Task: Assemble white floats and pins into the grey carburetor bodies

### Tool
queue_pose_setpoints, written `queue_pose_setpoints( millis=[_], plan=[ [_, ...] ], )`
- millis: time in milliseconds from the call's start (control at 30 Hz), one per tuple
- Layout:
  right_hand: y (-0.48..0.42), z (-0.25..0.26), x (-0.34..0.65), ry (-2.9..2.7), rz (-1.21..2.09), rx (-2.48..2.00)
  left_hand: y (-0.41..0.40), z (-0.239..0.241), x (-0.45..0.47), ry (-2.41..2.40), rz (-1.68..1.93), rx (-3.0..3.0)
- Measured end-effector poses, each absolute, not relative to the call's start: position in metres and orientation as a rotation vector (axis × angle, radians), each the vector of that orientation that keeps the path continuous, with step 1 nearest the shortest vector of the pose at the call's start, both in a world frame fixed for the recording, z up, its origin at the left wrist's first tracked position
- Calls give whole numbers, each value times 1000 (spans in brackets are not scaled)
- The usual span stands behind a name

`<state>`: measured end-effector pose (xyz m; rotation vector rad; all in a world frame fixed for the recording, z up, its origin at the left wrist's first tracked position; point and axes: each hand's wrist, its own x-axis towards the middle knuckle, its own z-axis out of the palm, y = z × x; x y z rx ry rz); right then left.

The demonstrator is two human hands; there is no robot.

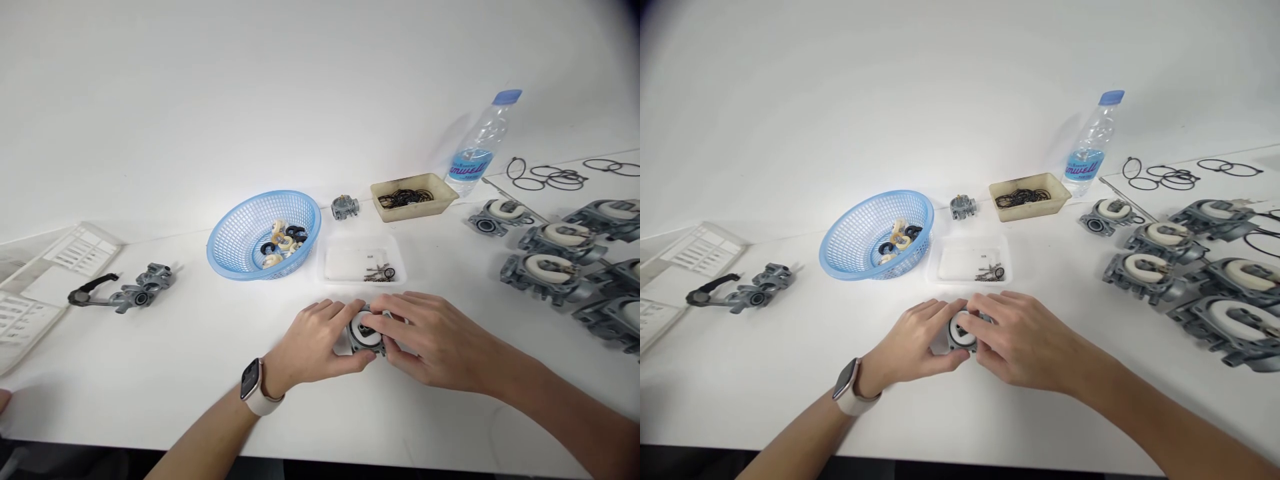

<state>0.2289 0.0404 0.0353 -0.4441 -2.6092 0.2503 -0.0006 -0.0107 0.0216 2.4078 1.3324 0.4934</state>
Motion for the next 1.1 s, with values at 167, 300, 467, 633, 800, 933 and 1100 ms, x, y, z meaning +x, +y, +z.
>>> queue_pose_setpoints(
  millis=[167,300,467,633,800,933,1100],
  plan=[
    [40,34,229,-2605,250,-497,-12,21,0,1326,497,2403],
    [40,33,229,-2602,238,-506,-11,21,0,1323,505,2403],
    [41,33,229,-2600,240,-483,-11,21,-1,1328,495,2403],
    [41,33,229,-2596,235,-448,-11,21,-1,1335,494,2407],
    [40,33,230,-2602,240,-452,-10,22,0,1331,490,2407],
    [40,33,230,-2604,227,-473,-11,22,-1,1331,494,2412],
    [40,32,230,-2610,213,-492,-11,22,-1,1331,494,2410]
  ],
)
